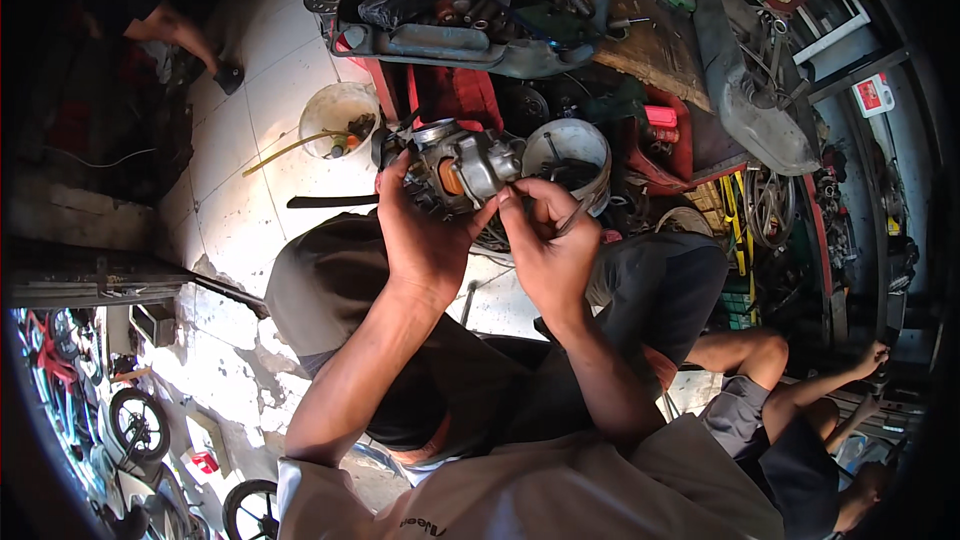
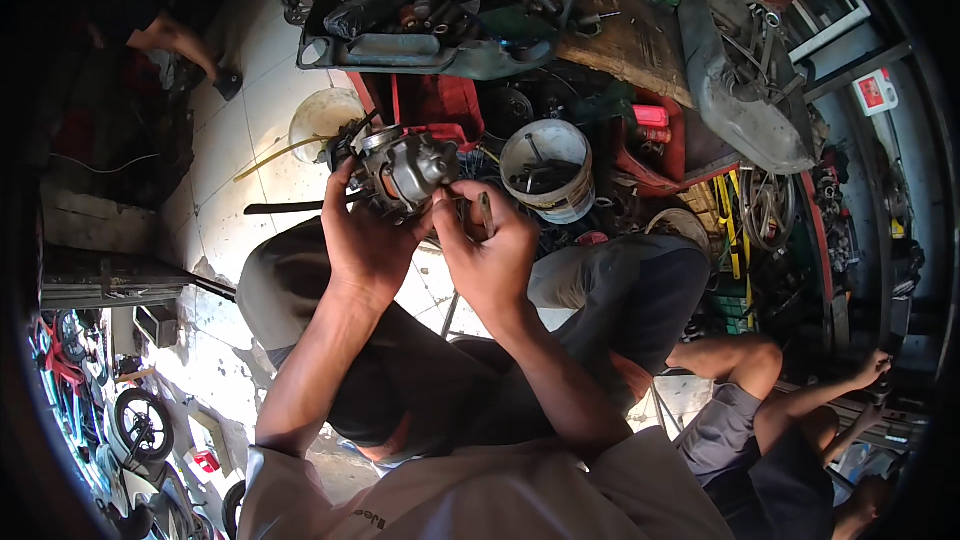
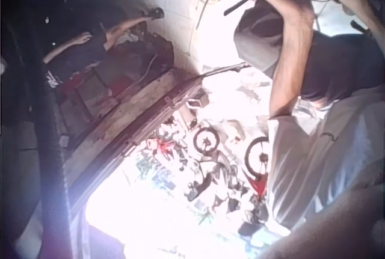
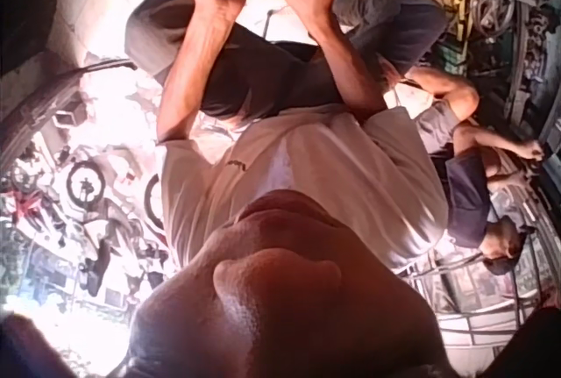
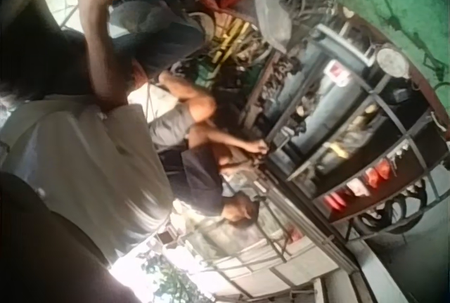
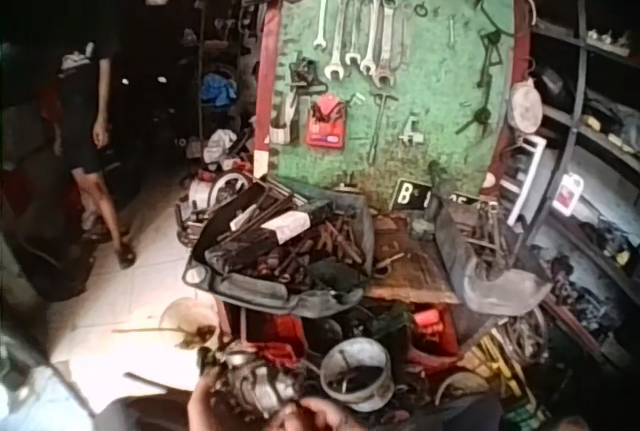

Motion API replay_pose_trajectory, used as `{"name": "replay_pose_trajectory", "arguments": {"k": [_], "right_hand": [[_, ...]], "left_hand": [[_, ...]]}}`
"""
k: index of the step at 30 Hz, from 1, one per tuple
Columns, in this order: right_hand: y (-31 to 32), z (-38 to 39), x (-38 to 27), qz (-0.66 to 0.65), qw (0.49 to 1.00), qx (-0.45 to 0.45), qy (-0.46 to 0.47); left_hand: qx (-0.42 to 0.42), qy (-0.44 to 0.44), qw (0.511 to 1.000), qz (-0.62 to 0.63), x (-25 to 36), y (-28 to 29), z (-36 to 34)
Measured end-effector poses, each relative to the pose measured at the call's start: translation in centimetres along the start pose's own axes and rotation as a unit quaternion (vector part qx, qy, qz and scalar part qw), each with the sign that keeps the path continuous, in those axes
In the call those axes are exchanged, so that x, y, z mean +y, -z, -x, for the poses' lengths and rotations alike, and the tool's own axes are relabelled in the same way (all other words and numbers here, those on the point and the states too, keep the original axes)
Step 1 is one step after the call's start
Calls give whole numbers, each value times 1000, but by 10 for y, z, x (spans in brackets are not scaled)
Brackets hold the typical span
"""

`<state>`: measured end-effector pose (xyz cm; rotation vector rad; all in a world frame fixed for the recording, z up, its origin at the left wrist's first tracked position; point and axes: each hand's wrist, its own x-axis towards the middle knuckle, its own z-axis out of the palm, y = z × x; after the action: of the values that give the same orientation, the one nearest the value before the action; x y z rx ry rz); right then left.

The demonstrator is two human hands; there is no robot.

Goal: The person is disassembling a motorcycle carburetor using a screwdriver on a workbench in a repair shop.

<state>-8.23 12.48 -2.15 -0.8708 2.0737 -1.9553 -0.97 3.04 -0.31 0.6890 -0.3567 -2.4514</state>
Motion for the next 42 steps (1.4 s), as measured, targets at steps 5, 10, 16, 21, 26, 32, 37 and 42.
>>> {"name": "replay_pose_trajectory", "arguments": {"k": [5, 10, 16, 21, 26, 32, 37, 42], "right_hand": [[14, -8, 7, -105, 992, -21, -74], [36, -21, -2, -195, 962, -29, -190], [86, -56, -26, -384, 866, -142, -288], [123, -79, -59, -455, 815, -232, -273], [145, -82, -72, -481, 774, -298, -283], [152, -81, -45, -515, 748, -325, -262], [158, -84, -27, -526, 736, -302, -301], [160, -77, -18, -493, 774, -257, -302]], "left_hand": [[26, 15, 1000, 8, 1, 5, 0], [-32, 42, 998, 25, -1, 0, -1], [-111, 71, 991, 31, -1, -31, 12], [-162, 81, 983, 6, -4, -50, 15], [-187, 99, 977, -18, -15, -57, 12], [-193, 139, 971, -33, -24, -62, 9], [-168, 134, 975, -45, -26, -63, 9], [-159, 143, 975, -58, -28, -62, 0]]}}
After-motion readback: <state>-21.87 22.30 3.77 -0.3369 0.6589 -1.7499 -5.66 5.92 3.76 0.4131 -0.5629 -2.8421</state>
